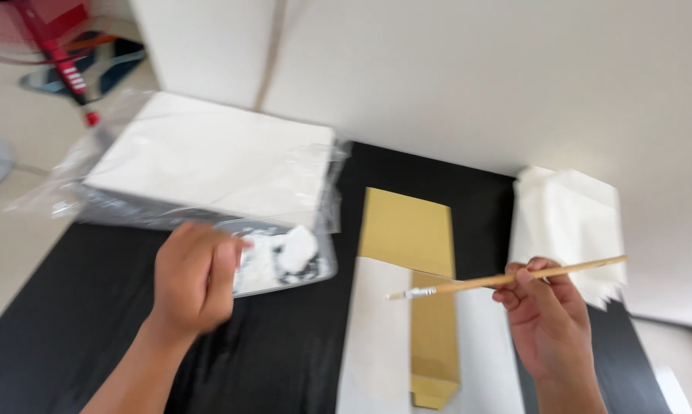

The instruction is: The person places a white sheet of paper on a table, positions a cardboard template on top, and folds the paper edges over the template. They then use a brush to apply white adhesive along the folded paper edges.

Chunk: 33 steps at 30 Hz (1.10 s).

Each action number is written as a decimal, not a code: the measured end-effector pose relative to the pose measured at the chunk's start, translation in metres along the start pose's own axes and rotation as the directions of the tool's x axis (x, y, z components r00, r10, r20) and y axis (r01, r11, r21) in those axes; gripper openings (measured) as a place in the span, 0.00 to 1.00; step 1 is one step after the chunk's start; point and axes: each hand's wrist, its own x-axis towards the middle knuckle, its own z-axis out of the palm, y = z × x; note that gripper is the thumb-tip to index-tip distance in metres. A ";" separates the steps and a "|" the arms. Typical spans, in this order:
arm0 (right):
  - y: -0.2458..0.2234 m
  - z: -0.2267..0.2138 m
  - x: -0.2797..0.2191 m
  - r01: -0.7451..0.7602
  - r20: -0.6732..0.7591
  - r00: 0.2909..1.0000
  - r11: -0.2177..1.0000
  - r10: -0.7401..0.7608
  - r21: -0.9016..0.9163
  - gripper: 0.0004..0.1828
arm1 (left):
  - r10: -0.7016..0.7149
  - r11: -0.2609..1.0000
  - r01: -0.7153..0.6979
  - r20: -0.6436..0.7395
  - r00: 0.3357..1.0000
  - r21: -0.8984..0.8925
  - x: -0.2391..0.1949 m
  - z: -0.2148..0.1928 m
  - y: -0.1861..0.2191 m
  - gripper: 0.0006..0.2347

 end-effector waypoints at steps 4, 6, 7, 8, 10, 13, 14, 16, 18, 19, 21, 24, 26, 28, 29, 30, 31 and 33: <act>-0.027 -0.070 -0.059 0.038 -0.186 0.981 0.998 -0.048 -0.058 0.04 | 0.166 0.967 -0.112 0.229 0.959 -0.230 -0.011 0.055 0.073 0.14; -0.038 -0.102 -0.087 0.118 -0.339 0.931 0.990 -0.136 -0.073 0.07 | 0.353 0.894 -0.151 0.456 0.817 -0.422 -0.004 0.088 0.109 0.08; -0.042 -0.115 -0.102 0.123 -0.365 0.920 0.989 -0.144 -0.080 0.07 | 0.372 0.882 -0.153 0.459 0.807 -0.445 -0.011 0.119 0.109 0.08; -0.044 -0.127 -0.116 0.172 -0.429 0.884 0.982 -0.188 -0.077 0.06 | 0.339 0.919 -0.109 0.613 0.714 -0.380 -0.019 0.147 0.108 0.09; -0.046 -0.150 -0.140 0.224 -0.499 0.834 0.971 -0.235 -0.082 0.06 | 0.302 0.945 -0.086 0.746 0.593 -0.315 -0.022 0.199 0.111 0.12; -0.048 -0.176 -0.165 0.291 -0.613 0.734 0.951 -0.292 -0.104 0.07 | 0.124 0.991 -0.023 0.828 0.547 -0.134 -0.003 0.264 0.119 0.06; -0.049 -0.179 -0.175 0.281 -0.620 0.734 0.955 -0.277 -0.094 0.06 | 0.047 0.997 0.024 0.874 0.484 -0.067 0.000 0.280 0.122 0.12; -0.051 -0.185 -0.190 0.269 -0.637 0.725 0.959 -0.262 -0.088 0.05 | -0.020 0.998 0.061 0.914 0.406 -0.006 0.009 0.302 0.128 0.20; -0.055 -0.188 -0.199 0.269 -0.639 0.722 0.959 -0.264 -0.092 0.06 | -0.088 0.995 0.069 0.954 0.286 0.071 0.021 0.312 0.133 0.33; -0.055 -0.189 -0.204 0.269 -0.644 0.717 0.958 -0.266 -0.097 0.06 | -0.081 0.996 0.068 0.956 0.283 0.064 0.023 0.311 0.135 0.33; -0.057 -0.190 -0.208 0.280 -0.687 0.673 0.954 -0.275 -0.107 0.06 | -0.137 0.961 0.264 0.967 0.214 0.078 0.033 0.309 0.135 0.35; -0.055 -0.183 -0.211 0.251 -0.698 0.663 0.959 -0.269 -0.132 0.07 | -0.167 0.953 0.287 0.961 0.219 0.100 0.027 0.324 0.125 0.30; -0.052 -0.177 -0.213 0.251 -0.709 0.652 0.958 -0.271 -0.135 0.07 | -0.148 0.951 0.300 0.960 0.236 0.073 0.025 0.329 0.126 0.25; -0.048 -0.171 -0.214 0.254 -0.718 0.639 0.957 -0.276 -0.142 0.07 | -0.126 0.949 0.313 0.958 0.256 0.041 0.025 0.330 0.126 0.21; -0.045 -0.168 -0.215 0.268 -0.714 0.632 0.950 -0.301 -0.162 0.07 | -0.111 0.935 0.356 0.958 0.264 0.010 0.025 0.330 0.125 0.17; -0.042 -0.165 -0.217 0.283 -0.711 0.623 0.941 -0.326 -0.183 0.07 | -0.092 0.918 0.395 0.958 0.272 -0.024 0.026 0.330 0.125 0.13; -0.039 -0.164 -0.217 0.286 -0.715 0.615 0.939 -0.333 -0.191 0.07 | -0.080 0.919 0.393 0.959 0.271 -0.034 0.028 0.328 0.126 0.13; -0.033 -0.159 -0.221 0.307 -0.664 0.656 0.931 -0.359 -0.200 0.07 | -0.154 0.883 0.466 0.969 0.193 0.047 0.028 0.322 0.128 0.11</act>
